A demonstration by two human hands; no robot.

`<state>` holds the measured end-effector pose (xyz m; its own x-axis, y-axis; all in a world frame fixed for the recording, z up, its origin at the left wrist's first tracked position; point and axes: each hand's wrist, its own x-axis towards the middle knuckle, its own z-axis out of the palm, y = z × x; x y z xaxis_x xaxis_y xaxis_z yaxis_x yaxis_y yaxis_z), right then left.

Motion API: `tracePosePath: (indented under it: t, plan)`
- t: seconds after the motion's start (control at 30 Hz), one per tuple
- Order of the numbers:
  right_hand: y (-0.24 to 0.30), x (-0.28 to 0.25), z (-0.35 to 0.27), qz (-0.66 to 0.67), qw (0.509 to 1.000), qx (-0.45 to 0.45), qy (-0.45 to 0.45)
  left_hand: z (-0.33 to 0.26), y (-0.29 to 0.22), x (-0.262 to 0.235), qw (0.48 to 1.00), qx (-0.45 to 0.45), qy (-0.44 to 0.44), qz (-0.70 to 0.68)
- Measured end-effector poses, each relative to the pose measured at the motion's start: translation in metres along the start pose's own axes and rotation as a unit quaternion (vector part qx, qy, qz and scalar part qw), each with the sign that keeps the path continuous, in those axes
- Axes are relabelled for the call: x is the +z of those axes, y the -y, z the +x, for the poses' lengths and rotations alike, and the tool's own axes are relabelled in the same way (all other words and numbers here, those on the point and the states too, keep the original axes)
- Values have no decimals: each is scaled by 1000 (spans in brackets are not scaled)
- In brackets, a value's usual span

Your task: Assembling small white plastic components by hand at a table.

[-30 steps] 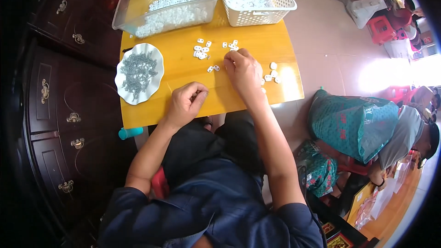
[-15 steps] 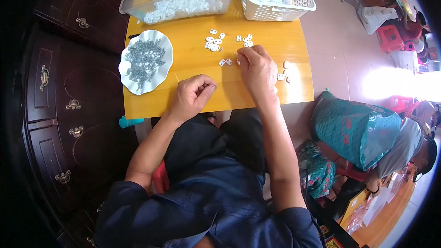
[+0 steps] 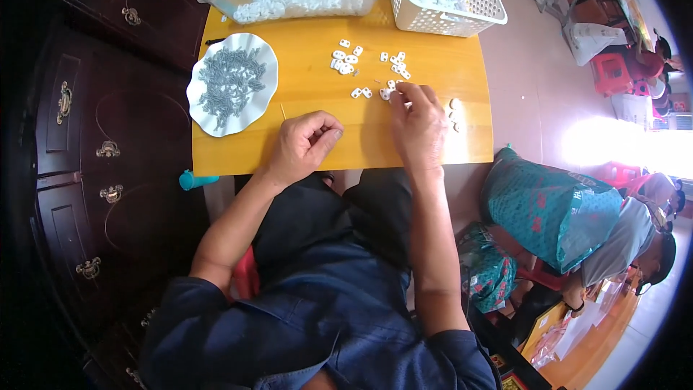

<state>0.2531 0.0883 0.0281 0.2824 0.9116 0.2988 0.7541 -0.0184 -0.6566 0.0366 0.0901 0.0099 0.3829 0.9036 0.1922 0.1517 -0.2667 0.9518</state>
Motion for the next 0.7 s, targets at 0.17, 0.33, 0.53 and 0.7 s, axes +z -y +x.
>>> tracePosePath:
  t: [0.17,0.33,0.53,0.7]
  plan:
    - [-12,-18,-6,-56,998,13,5,2,5,3,1000,12,-5,-11]
    - [-18,-13,-5,-86,996,8,15,2,5,2,1000,12,8,-9]
    - [-22,-9,-4,-106,994,0,12,1,6,4,1000,19,5,-4]
    - [-19,-11,0,-103,994,18,31,1,5,4,1000,12,5,-6]
